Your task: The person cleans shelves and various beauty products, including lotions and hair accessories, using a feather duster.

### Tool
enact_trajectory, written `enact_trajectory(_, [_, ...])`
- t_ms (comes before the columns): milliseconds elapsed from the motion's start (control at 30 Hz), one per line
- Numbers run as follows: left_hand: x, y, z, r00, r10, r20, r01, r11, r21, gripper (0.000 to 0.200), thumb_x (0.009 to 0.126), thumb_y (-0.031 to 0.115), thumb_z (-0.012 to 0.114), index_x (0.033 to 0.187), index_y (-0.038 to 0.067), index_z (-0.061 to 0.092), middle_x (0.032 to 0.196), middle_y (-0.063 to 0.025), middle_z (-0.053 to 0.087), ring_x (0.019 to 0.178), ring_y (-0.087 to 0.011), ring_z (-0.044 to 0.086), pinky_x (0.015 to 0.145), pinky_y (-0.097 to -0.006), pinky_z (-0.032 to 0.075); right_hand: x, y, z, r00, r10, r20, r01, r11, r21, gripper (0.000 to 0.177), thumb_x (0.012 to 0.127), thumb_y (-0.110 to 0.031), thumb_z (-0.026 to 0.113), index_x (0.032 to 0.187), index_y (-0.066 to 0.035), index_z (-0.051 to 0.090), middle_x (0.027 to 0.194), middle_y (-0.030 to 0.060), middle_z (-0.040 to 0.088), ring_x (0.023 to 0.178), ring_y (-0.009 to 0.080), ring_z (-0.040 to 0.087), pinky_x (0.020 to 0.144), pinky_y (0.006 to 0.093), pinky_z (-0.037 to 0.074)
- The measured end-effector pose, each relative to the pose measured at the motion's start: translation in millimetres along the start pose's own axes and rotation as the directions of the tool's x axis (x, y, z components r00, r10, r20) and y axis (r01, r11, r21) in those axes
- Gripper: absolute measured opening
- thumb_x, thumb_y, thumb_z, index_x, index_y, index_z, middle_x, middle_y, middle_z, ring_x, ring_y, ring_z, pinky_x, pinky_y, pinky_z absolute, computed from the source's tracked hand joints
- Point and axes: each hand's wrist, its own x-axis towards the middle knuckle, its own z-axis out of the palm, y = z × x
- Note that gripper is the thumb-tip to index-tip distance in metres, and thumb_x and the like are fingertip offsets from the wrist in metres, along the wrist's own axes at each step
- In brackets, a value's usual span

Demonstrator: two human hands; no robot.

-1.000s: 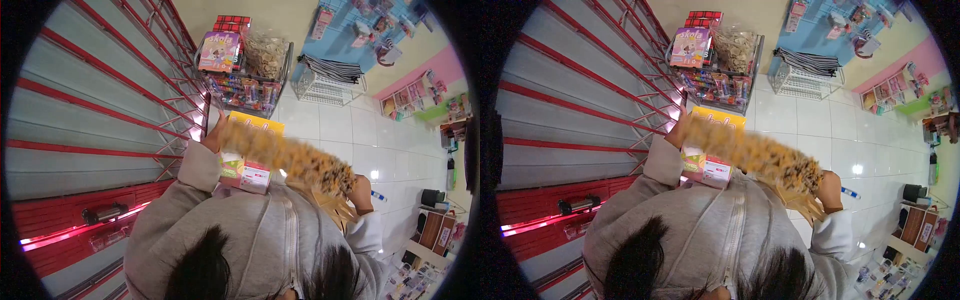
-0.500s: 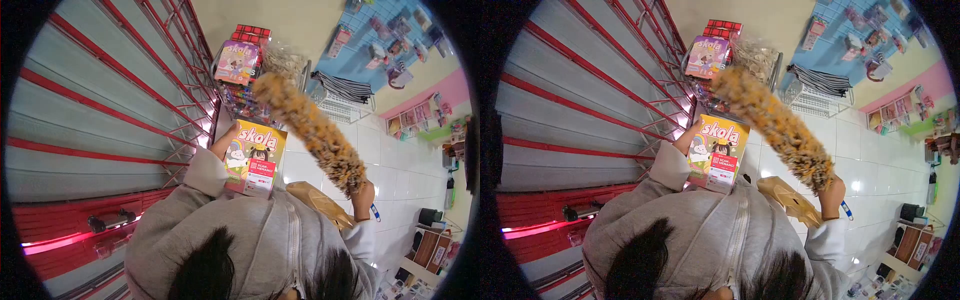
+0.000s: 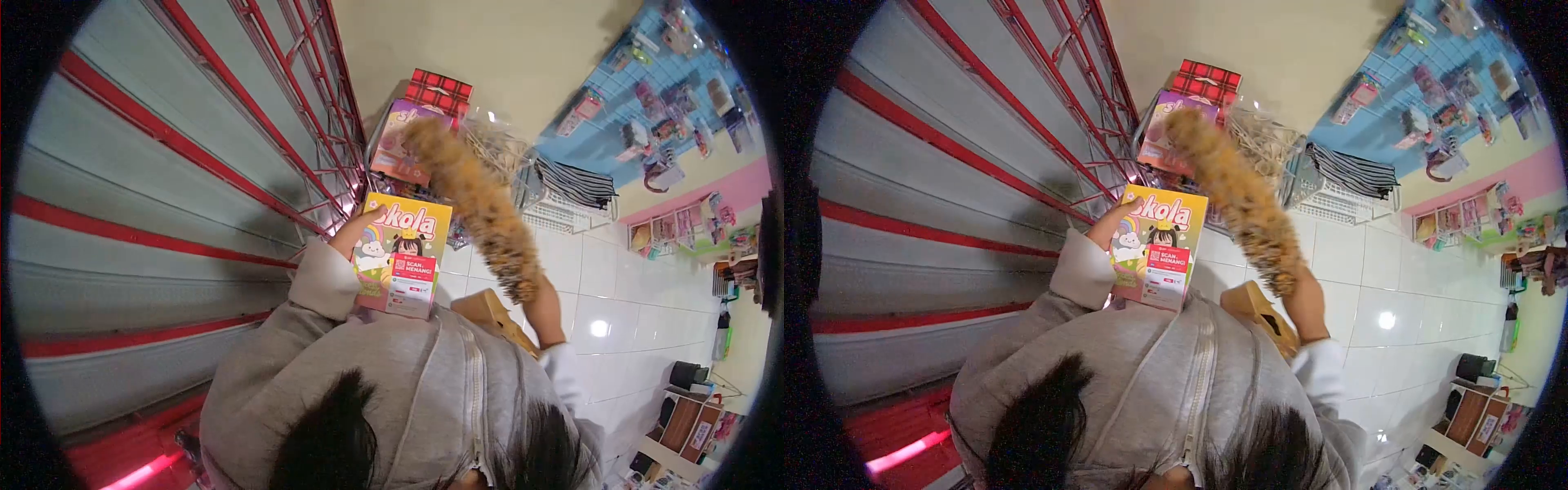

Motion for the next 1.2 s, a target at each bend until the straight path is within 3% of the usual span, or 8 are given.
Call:
enact_trajectory(67, [14.5,18.1,-15.9,1.000,-0.007,0.005,0.007,1.000,-0.022,0.037,0.090,0.025,0.060,0.121,0.011,0.047,0.110,-0.0084,0.060,0.096,-0.0196,0.062,0.080,-0.0336,0.053,19.6,-20.8,19.2,0.990,-0.022,0.143,0.050,0.979,-0.200,0.032,0.078,-0.017,0.063,0.107,-0.004,0.057,0.089,0.0229,0.062,0.081,0.0407,0.060,0.070,0.0463,0.048])
enact_trajectory(267, [34.6,52.9,-52.5,0.999,-0.041,0.017,0.042,0.998,-0.049,0.037,0.090,0.025,0.061,0.121,0.011,0.047,0.109,-0.0085,0.060,0.095,-0.0198,0.063,0.079,-0.0337,0.053,66.2,-40.3,60.7,0.975,0.204,0.085,-0.183,0.962,-0.205,0.037,0.080,-0.018,0.061,0.114,-0.008,0.054,0.091,0.0216,0.062,0.078,0.0400,0.061,0.067,0.0483,0.049])
enact_trajectory(433, [49.3,73.8,-67.5,0.995,-0.095,0.040,0.097,0.994,-0.055,0.037,0.089,0.025,0.061,0.120,0.011,0.047,0.108,-0.0086,0.061,0.094,-0.0200,0.063,0.078,-0.0338,0.053,83.7,-72.1,78.9,0.991,-0.003,0.137,0.022,0.990,-0.137,0.040,0.074,-0.012,0.067,0.112,-0.007,0.054,0.089,0.0205,0.062,0.081,0.0387,0.061,0.070,0.0468,0.049])
enact_trajectory(667, [64.3,95.0,-78.7,0.984,-0.161,0.082,0.167,0.984,-0.069,0.036,0.089,0.025,0.062,0.120,0.011,0.048,0.107,-0.0088,0.061,0.092,-0.0203,0.063,0.077,-0.0339,0.053,112.3,-101.0,102.5,0.962,0.269,-0.047,-0.271,0.962,-0.034,0.055,0.073,-0.016,0.070,0.122,-0.004,0.049,0.090,0.0242,0.063,0.084,0.0415,0.060,0.071,0.0471,0.048])
enact_trajectory(767, [62.9,101.0,-83.0,0.979,-0.185,0.089,0.193,0.978,-0.083,0.036,0.089,0.025,0.062,0.120,0.011,0.048,0.106,-0.0088,0.061,0.092,-0.0204,0.063,0.077,-0.0340,0.053,122.8,-116.8,92.7,0.974,0.224,-0.018,-0.224,0.974,0.024,0.061,0.075,-0.012,0.067,0.130,-0.005,0.042,0.097,0.0245,0.061,0.090,0.0413,0.059,0.075,0.0468,0.048])
enact_trajectory(867, [66.4,107.1,-89.0,0.972,-0.215,0.091,0.223,0.970,-0.095,0.036,0.089,0.025,0.062,0.119,0.012,0.048,0.106,-0.0089,0.062,0.091,-0.0205,0.064,0.076,-0.0340,0.054,130.7,-115.4,104.5,0.995,0.031,-0.092,-0.013,0.981,0.192,0.072,0.072,-0.008,0.069,0.136,-0.005,0.035,0.112,0.0263,0.055,0.102,0.0404,0.056,0.083,0.0451,0.047])
enact_trajectory(900, [69.8,105.6,-93.1,0.972,-0.218,0.090,0.227,0.969,-0.095,0.036,0.088,0.025,0.062,0.119,0.012,0.048,0.106,-0.0089,0.062,0.091,-0.0205,0.064,0.076,-0.0340,0.054,134.7,-119.9,106.7,0.997,0.045,-0.057,-0.036,0.986,0.160,0.073,0.071,-0.005,0.070,0.136,-0.006,0.037,0.121,0.0263,0.049,0.110,0.0397,0.052,0.088,0.0430,0.046])
enact_trajectory(1200, [95.0,98.0,-108.5,0.995,-0.074,0.072,0.071,0.996,0.046,0.036,0.087,0.027,0.063,0.116,0.011,0.049,0.102,-0.0076,0.062,0.089,-0.0193,0.064,0.073,-0.0336,0.053,142.2,-174.2,85.0,0.971,0.240,-0.012,-0.240,0.967,-0.083,0.060,0.071,-0.013,0.072,0.128,-0.016,0.052,0.117,0.0193,0.055,0.098,0.0377,0.059,0.078,0.0424,0.049])
